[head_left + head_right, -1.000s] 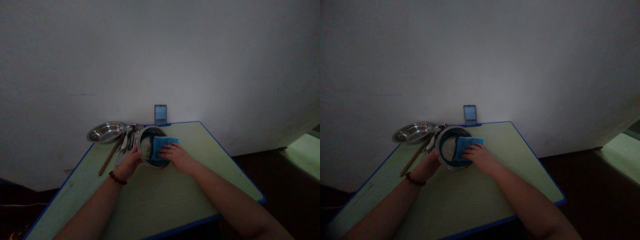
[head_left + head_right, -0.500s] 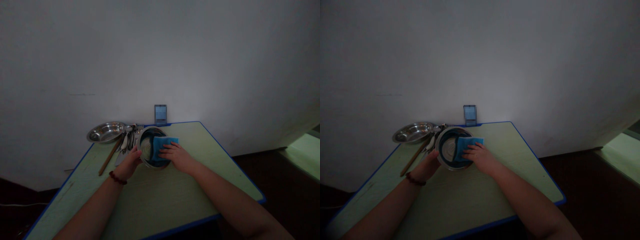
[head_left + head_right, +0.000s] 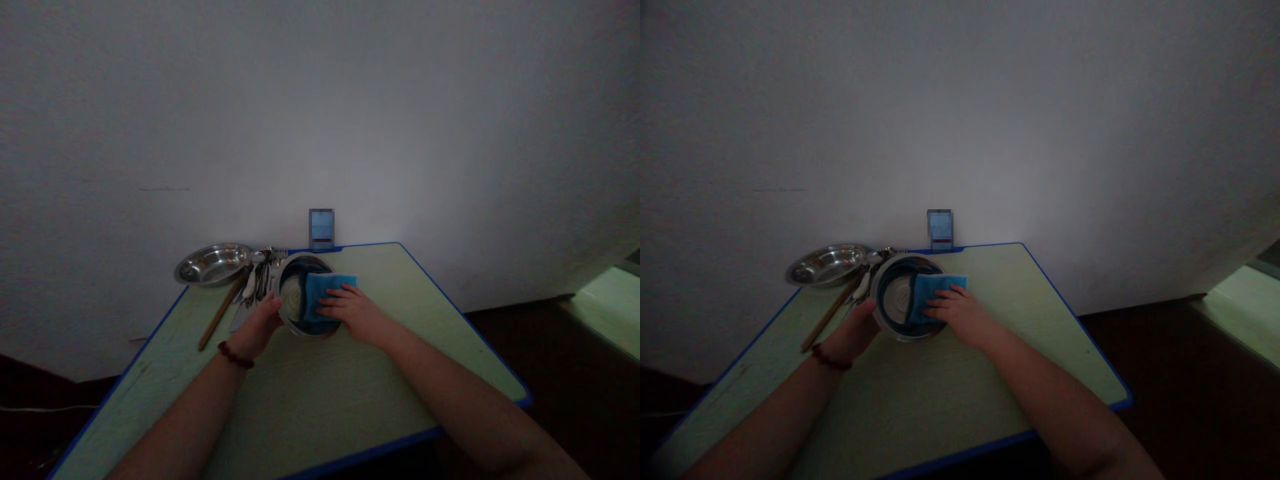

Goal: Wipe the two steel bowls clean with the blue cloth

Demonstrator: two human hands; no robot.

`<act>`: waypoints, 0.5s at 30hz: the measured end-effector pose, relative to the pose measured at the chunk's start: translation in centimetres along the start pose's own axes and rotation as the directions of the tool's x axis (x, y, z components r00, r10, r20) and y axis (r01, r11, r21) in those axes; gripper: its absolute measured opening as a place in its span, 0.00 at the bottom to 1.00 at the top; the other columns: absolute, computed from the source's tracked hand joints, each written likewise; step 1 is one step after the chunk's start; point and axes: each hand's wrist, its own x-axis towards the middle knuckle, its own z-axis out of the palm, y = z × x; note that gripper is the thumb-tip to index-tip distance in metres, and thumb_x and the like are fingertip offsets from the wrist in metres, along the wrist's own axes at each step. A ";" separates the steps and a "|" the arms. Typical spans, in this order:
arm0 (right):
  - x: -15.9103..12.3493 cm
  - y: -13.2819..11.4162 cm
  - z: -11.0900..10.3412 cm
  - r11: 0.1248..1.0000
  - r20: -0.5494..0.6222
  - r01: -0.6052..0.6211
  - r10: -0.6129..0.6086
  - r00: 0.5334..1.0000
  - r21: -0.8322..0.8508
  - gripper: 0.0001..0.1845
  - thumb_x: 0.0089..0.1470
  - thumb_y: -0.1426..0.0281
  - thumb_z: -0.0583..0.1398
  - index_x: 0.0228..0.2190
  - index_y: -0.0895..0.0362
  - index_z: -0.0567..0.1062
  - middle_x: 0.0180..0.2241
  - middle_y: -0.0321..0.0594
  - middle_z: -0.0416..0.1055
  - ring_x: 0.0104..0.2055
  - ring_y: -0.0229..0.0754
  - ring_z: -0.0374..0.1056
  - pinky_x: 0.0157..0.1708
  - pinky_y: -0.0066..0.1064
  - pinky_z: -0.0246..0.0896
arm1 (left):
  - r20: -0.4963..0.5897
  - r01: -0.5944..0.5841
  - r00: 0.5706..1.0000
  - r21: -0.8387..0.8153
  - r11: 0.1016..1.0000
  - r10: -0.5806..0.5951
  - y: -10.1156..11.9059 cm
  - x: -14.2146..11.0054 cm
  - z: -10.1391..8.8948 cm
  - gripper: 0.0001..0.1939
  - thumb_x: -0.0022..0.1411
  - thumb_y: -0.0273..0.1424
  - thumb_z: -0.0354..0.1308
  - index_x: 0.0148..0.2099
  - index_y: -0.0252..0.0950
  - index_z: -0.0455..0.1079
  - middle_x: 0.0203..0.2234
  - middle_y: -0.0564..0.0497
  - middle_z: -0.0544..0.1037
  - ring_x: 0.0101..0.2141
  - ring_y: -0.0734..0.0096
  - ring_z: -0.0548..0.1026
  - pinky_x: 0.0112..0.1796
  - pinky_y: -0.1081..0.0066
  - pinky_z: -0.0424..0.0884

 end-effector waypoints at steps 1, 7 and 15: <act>0.0 0.0 0.0 1.000 0.001 0.004 -0.004 1.000 0.000 0.22 0.55 0.77 0.51 0.50 0.51 0.68 0.54 0.36 0.64 0.60 0.41 0.52 0.59 0.43 0.39 | -0.001 0.005 1.000 -0.002 1.000 -0.005 0.0 0.0 0.0 0.20 0.47 0.44 0.61 0.42 0.41 0.71 0.39 0.49 0.78 0.49 0.53 0.69 0.45 0.61 0.68; 0.0 0.0 -0.3 1.000 0.026 0.001 -0.001 1.000 -0.005 0.22 0.55 0.77 0.50 0.51 0.51 0.68 0.55 0.35 0.64 0.60 0.42 0.52 0.59 0.43 0.40 | -0.015 0.023 1.000 0.006 1.000 -0.023 0.0 0.2 -0.1 0.20 0.48 0.44 0.59 0.42 0.40 0.71 0.41 0.46 0.77 0.49 0.52 0.69 0.44 0.59 0.68; 0.1 0.0 -0.5 1.000 0.023 -0.004 0.004 1.000 -0.008 0.21 0.57 0.77 0.49 0.50 0.51 0.69 0.54 0.35 0.64 0.59 0.42 0.53 0.59 0.43 0.41 | -0.027 0.028 0.999 0.017 0.999 -0.028 0.0 0.2 -0.3 0.22 0.49 0.43 0.58 0.45 0.38 0.70 0.38 0.48 0.78 0.48 0.53 0.70 0.45 0.59 0.67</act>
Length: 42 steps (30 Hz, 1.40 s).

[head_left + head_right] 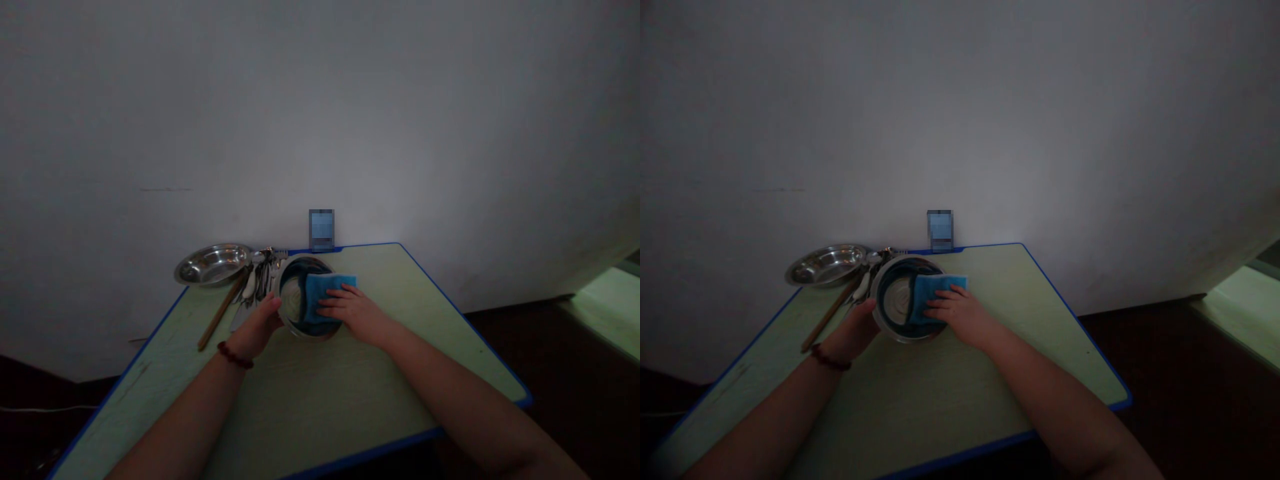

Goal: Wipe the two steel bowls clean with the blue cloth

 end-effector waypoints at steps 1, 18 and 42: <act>0.0 0.0 0.0 1.000 0.000 -0.001 0.001 1.000 -0.003 0.21 0.57 0.76 0.49 0.50 0.51 0.68 0.54 0.35 0.64 0.59 0.42 0.53 0.59 0.43 0.41 | 0.006 -0.004 1.000 -0.008 1.000 0.004 0.0 0.0 0.0 0.22 0.49 0.43 0.58 0.45 0.38 0.71 0.38 0.48 0.78 0.48 0.53 0.70 0.45 0.59 0.67; 0.2 0.1 0.3 1.000 0.010 -0.009 0.010 1.000 -0.021 0.20 0.58 0.75 0.50 0.50 0.50 0.69 0.54 0.36 0.65 0.60 0.41 0.53 0.58 0.43 0.42 | 0.077 -0.016 0.997 -0.031 0.999 0.018 -0.3 0.2 -0.3 0.21 0.51 0.43 0.57 0.45 0.38 0.71 0.39 0.47 0.78 0.48 0.54 0.70 0.46 0.59 0.66; 0.1 -0.3 0.4 0.999 -0.016 -0.050 0.050 0.999 0.003 0.21 0.57 0.76 0.49 0.51 0.49 0.68 0.54 0.35 0.65 0.59 0.42 0.53 0.57 0.44 0.43 | 0.079 -0.096 0.993 0.027 0.995 0.093 -0.2 -0.2 0.7 0.25 0.47 0.45 0.61 0.46 0.39 0.70 0.44 0.44 0.74 0.51 0.51 0.66 0.48 0.58 0.65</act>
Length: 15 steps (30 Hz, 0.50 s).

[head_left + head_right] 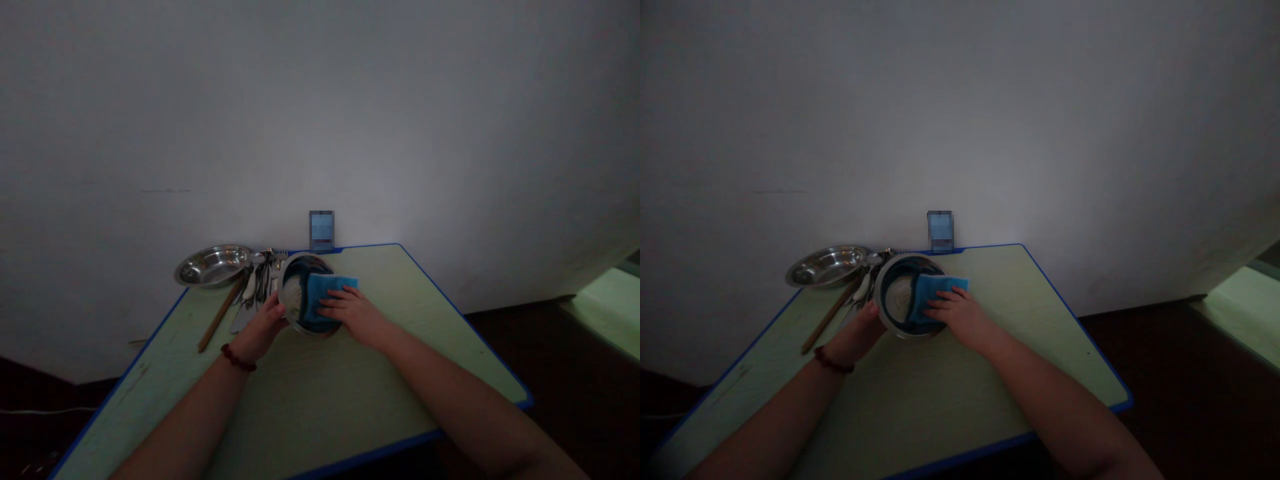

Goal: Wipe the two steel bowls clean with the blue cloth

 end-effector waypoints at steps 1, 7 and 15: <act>0.0 0.0 0.0 1.000 0.001 -0.005 0.005 1.000 0.002 0.22 0.57 0.76 0.49 0.51 0.49 0.68 0.54 0.34 0.64 0.59 0.43 0.53 0.57 0.44 0.43 | -0.001 0.005 1.000 0.005 1.000 -0.005 -0.1 0.0 0.0 0.25 0.47 0.45 0.61 0.47 0.39 0.70 0.44 0.45 0.74 0.51 0.52 0.66 0.48 0.58 0.65; -0.1 -0.2 0.0 1.000 -0.009 -0.010 0.010 1.000 0.015 0.22 0.56 0.76 0.49 0.51 0.51 0.67 0.55 0.35 0.64 0.59 0.44 0.53 0.57 0.45 0.43 | 0.018 -0.008 1.000 0.036 0.999 0.007 -0.4 0.2 -0.2 0.30 0.44 0.45 0.63 0.49 0.39 0.68 0.45 0.44 0.74 0.51 0.51 0.65 0.48 0.57 0.64; -0.1 -0.5 0.0 0.999 -0.012 -0.029 0.029 1.000 0.016 0.22 0.57 0.76 0.49 0.51 0.51 0.67 0.55 0.36 0.63 0.59 0.44 0.52 0.57 0.46 0.43 | 0.050 -0.064 0.997 0.087 0.994 0.060 0.0 0.1 0.4 0.32 0.40 0.43 0.66 0.49 0.40 0.68 0.48 0.44 0.72 0.54 0.47 0.62 0.52 0.56 0.60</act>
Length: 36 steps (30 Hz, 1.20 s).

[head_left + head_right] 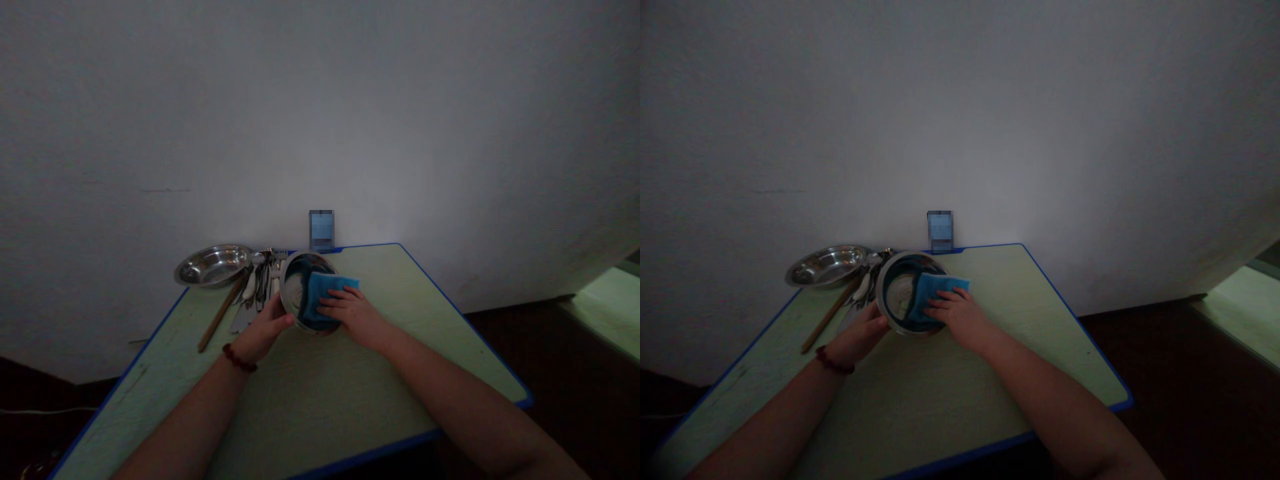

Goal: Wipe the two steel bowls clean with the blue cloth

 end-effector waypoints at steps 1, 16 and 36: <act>0.0 0.0 0.0 1.000 0.003 -0.004 0.004 1.000 0.000 0.22 0.57 0.76 0.49 0.51 0.51 0.67 0.55 0.36 0.63 0.59 0.44 0.53 0.57 0.46 0.43 | 0.009 -0.012 1.000 0.003 1.000 0.011 -0.1 0.0 -0.1 0.33 0.40 0.42 0.66 0.50 0.40 0.67 0.49 0.44 0.72 0.54 0.48 0.62 0.52 0.56 0.59; 0.1 -0.2 0.1 0.999 0.011 -0.031 0.031 0.999 0.015 0.23 0.56 0.77 0.49 0.51 0.52 0.67 0.55 0.36 0.63 0.59 0.45 0.52 0.57 0.46 0.43 | 0.044 -0.002 0.999 0.031 1.000 0.001 -0.9 0.1 -0.8 0.38 0.40 0.37 0.68 0.54 0.41 0.61 0.53 0.43 0.67 0.53 0.49 0.63 0.49 0.54 0.62; 0.0 -0.4 0.0 0.999 0.008 -0.023 0.023 1.000 0.022 0.25 0.54 0.77 0.49 0.52 0.52 0.66 0.56 0.35 0.62 0.59 0.46 0.52 0.56 0.45 0.44 | -0.023 0.007 1.000 0.089 0.996 -0.005 -0.2 0.2 -0.3 0.36 0.40 0.36 0.68 0.53 0.42 0.63 0.50 0.45 0.70 0.53 0.47 0.63 0.50 0.55 0.62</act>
